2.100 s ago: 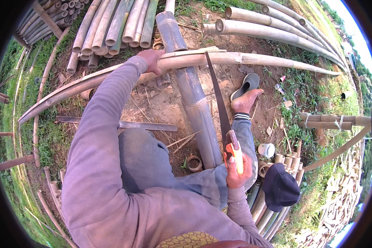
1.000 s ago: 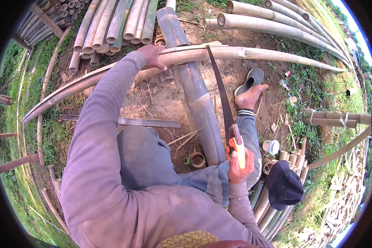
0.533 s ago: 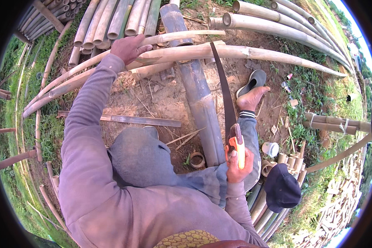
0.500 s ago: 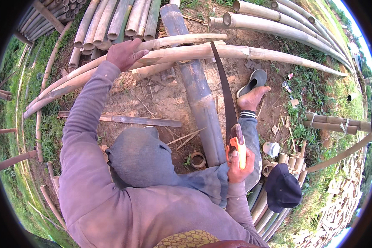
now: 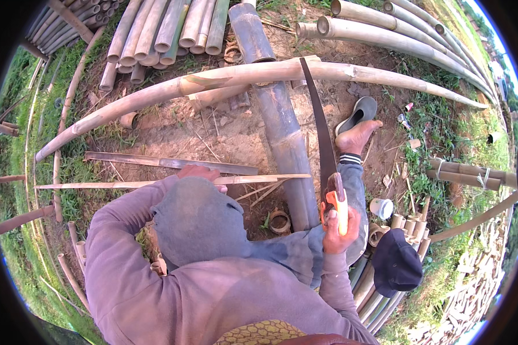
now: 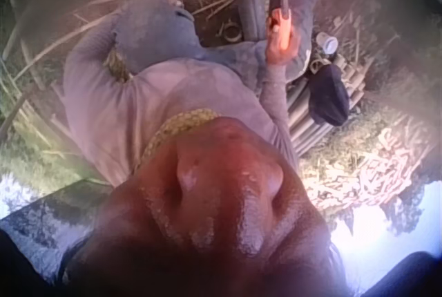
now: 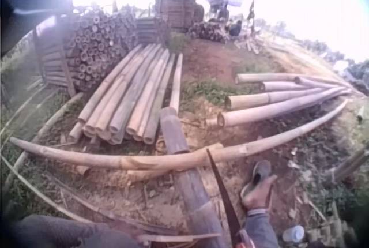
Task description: The person uses a hand saw to cut bamboo poles into shorter sections. They position each pole on a makeshift stand, saw through it, and then move the cut pieces aside.
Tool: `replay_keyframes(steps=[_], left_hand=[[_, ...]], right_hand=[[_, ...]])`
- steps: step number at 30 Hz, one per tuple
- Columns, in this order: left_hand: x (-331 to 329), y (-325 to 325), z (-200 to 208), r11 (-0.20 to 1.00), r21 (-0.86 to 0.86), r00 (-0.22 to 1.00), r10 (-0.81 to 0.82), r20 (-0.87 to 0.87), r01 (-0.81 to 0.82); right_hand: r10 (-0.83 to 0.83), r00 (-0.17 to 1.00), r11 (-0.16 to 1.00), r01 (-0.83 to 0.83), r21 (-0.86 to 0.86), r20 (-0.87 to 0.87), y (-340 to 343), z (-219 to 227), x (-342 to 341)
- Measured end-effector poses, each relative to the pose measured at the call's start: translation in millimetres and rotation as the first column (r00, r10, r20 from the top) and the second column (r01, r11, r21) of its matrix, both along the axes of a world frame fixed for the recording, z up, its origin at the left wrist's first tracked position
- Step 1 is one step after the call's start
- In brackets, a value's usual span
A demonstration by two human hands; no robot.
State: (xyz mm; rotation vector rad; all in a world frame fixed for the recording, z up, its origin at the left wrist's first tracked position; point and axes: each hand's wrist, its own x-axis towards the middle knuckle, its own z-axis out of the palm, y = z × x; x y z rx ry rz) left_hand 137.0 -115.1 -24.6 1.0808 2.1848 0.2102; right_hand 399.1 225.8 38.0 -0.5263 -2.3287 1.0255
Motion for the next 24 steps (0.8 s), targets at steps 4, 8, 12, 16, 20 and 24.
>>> replay_keyframes(steps=[4, 8, 12, 16, 20, 24], left_hand=[[-69, 41, 4, 0.902, 0.426, 0.845, 0.17, -0.507, 0.074], [-182, 94, 27, 0.888, 0.46, 0.602, 0.359, -0.714, 0.016], [-224, 120, 43, 0.97, -0.031, 0.9, 0.21, -0.382, -0.24], [-220, 116, 20, 0.952, 0.107, 0.751, 0.292, -0.592, -0.286], [-220, 120, 9, 0.943, 0.156, 0.699, 0.323, -0.638, -0.294], [-221, 122, 23, 0.951, 0.094, 0.743, 0.291, -0.603, -0.296]], right_hand=[[-0.062, 0.992, 0.994, 0.051, -0.097, -0.11, -12, 10, -12], [-0.089, 0.995, 0.972, 0.098, -0.214, 0.052, -9, 13, 2], [-0.164, 0.987, 0.848, 0.14, -0.511, -0.001, -16, 35, 1], [-0.105, 0.983, 0.857, 0.013, -0.516, -0.151, -26, 51, -18], [-0.103, 0.981, 0.901, 0.023, -0.434, -0.161, -14, 24, -44], [-0.126, 0.974, 0.891, 0.026, -0.453, -0.191, -13, -10, -64]])
